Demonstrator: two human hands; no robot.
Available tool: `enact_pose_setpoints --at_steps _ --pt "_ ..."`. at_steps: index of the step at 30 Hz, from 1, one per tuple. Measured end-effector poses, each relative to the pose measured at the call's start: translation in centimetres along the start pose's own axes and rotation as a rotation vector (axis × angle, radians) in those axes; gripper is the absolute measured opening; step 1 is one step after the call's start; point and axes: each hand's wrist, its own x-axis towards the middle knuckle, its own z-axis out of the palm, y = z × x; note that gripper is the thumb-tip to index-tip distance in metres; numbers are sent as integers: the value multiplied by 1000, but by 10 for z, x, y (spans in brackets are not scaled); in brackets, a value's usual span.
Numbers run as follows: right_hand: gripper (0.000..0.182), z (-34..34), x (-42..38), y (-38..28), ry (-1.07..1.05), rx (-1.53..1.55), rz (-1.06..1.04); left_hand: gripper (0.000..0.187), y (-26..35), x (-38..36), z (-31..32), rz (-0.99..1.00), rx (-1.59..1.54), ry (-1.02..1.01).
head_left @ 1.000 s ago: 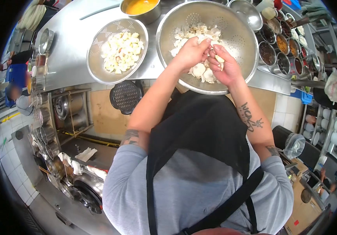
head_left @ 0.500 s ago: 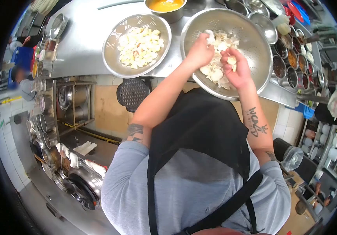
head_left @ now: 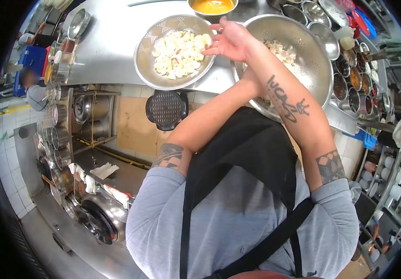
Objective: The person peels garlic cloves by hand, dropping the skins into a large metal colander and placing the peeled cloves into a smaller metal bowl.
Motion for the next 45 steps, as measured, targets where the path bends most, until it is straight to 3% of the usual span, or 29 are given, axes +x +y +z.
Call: enact_pose_setpoints --at_steps 3,5,8,9,12,15,17,20,21,24,25,29,32,35,41,45 --pt "65 -11 -6 -11 -119 -10 -58 45 9 6 -5 -153 262 -232" --pt "66 -23 -26 -25 -175 22 -116 50 -7 18 9 -256 405 -573" --pt "62 -69 -48 -35 -118 34 -269 59 11 11 -3 -264 425 -624" --pt "55 -83 -61 -38 5 12 -298 65 14 13 -5 -254 472 -666" --pt "49 -145 -87 -34 330 -289 -298 69 8 19 -3 -149 528 -661" --pt "47 -212 -98 -9 669 -1418 -436 58 -8 28 4 -125 458 -608" --pt "48 -220 -113 1 631 -1346 -423 43 -18 34 2 -108 335 -537" --pt "42 -210 -136 13 550 -1323 -475 38 -29 42 -12 -172 130 -383" --pt "40 -210 -139 17 512 -1364 -533 42 -22 42 -18 -357 -34 -340" --pt "31 -205 -146 22 387 -1357 -605 46 -15 42 -25 -225 9 -147" --pt "30 -202 -149 21 329 -1309 -575 49 -10 37 -23 -120 206 -63" --pt "27 -209 -159 27 258 -1224 -534 48 30 19 -26 -249 421 3" --pt "27 -226 -162 27 245 -1183 -543 44 30 9 -9 -437 462 -129" --pt "28 -235 -167 27 207 -1122 -528 41 20 4 16 -402 546 -178" --pt "27 -248 -167 26 92 -1039 -536 42 31 15 7 -547 379 -97" --pt "26 -244 -165 20 16 -950 -487 44 64 13 4 -607 263 114"
